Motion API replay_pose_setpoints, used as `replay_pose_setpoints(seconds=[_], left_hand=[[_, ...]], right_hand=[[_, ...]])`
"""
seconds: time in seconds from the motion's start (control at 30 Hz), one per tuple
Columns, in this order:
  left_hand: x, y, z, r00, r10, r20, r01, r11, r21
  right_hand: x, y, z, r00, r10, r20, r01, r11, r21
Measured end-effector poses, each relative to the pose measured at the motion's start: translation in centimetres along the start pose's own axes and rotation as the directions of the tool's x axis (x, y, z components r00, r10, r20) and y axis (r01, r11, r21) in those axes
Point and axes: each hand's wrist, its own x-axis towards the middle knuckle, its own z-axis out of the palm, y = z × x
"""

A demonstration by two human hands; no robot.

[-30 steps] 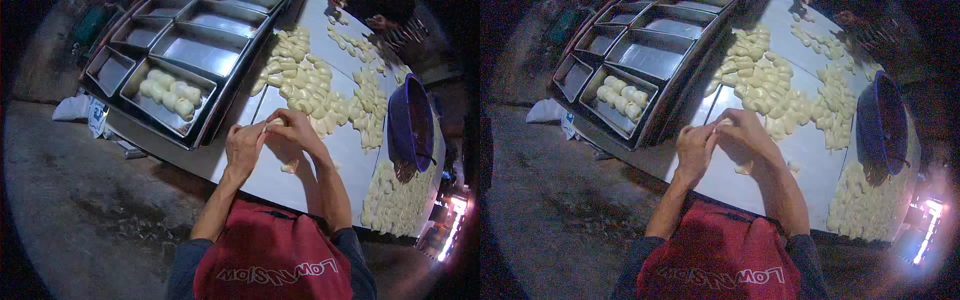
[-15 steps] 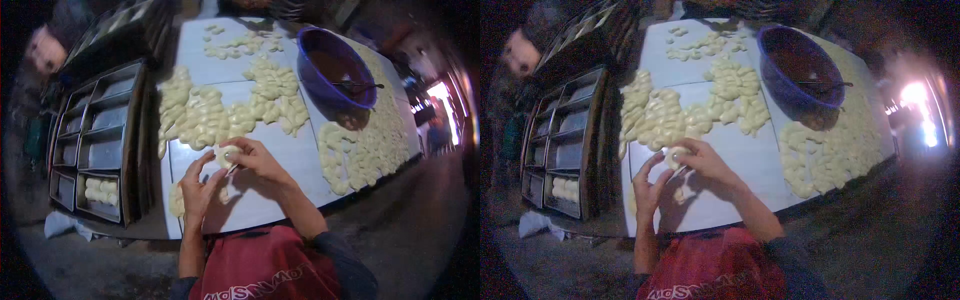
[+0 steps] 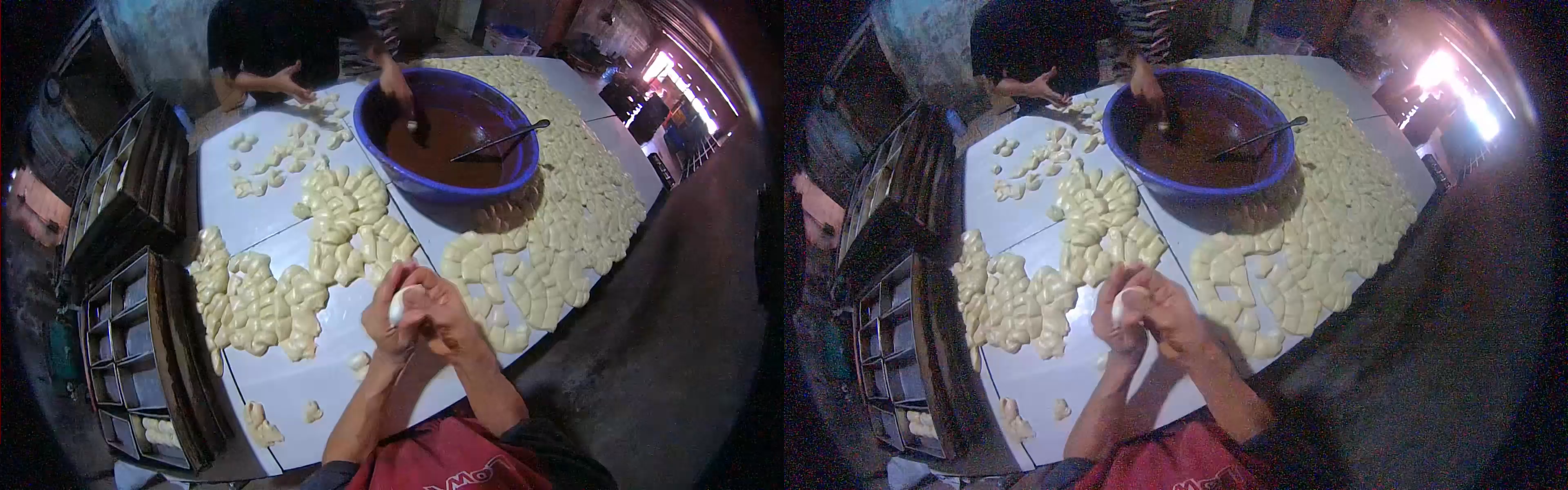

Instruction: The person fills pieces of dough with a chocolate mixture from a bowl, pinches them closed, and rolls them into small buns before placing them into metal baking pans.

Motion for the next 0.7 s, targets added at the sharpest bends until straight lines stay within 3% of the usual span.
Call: replay_pose_setpoints(seconds=[0.07,0.1,0.17,0.2,0.23,0.27,0.3,0.37,0.43,0.5,0.6,0.7], left_hand=[[1.3,0.2,3.4,0.994,-0.107,-0.03,0.105,0.993,-0.048],[1.1,-0.5,4.5,0.968,-0.244,0.062,0.252,0.943,-0.217],[-0.2,-3.6,6.3,0.933,-0.345,0.106,0.361,0.895,-0.264],[0.4,-1.3,7.0,0.775,-0.597,0.206,0.6,0.592,-0.538],[0.7,-0.8,6.6,0.742,-0.63,0.23,0.664,0.64,-0.388],[0.9,-0.6,5.4,0.702,-0.668,0.246,0.712,0.666,-0.223],[1.0,-0.6,4.1,0.662,-0.706,0.251,0.738,0.673,-0.055],[0.9,-1.6,1.9,0.7,-0.679,0.22,0.696,0.718,-0.002],[0.5,-2.6,0.4,0.746,-0.65,0.144,0.652,0.757,0.042],[0.3,-2.5,-0.4,0.727,-0.68,0.099,0.684,0.729,-0.012],[0.1,-1.7,-1.3,0.674,-0.731,0.109,0.734,0.679,0.014],[0.8,-0.1,-1.4,0.613,-0.779,0.132,0.769,0.626,0.124]], right_hand=[[0.9,-2.1,-2.4,0.998,0.038,-0.043,-0.035,0.997,0.072],[1.5,-3.4,-2.6,0.998,0.02,-0.065,-0.017,0.999,0.041],[3.5,-6.6,-2.5,0.994,-0.013,-0.107,0.011,1.0,-0.023],[5.7,-7.5,-4.4,0.985,-0.149,-0.082,0.14,0.984,-0.11],[8.1,-8.7,-6.3,0.959,-0.28,-0.047,0.266,0.945,-0.189],[10.0,-11.2,-6.7,0.968,-0.249,-0.033,0.216,0.892,-0.398],[11.8,-13.9,-7.2,0.976,-0.215,-0.019,0.162,0.791,-0.59],[16.5,-16.6,-11.1,0.994,-0.089,-0.055,0.004,0.555,-0.832],[20.0,-17.2,-14.6,0.999,-0.011,0.05,0.051,0.017,-0.999],[22.3,-16.4,-15.8,0.961,0.276,-0.03,0.085,-0.395,-0.915],[22.8,-15.9,-16.2,0.842,0.529,-0.103,0.129,-0.384,-0.914],[23.1,-16.2,-16.2,0.868,0.481,-0.125,-0.033,-0.195,-0.98]])
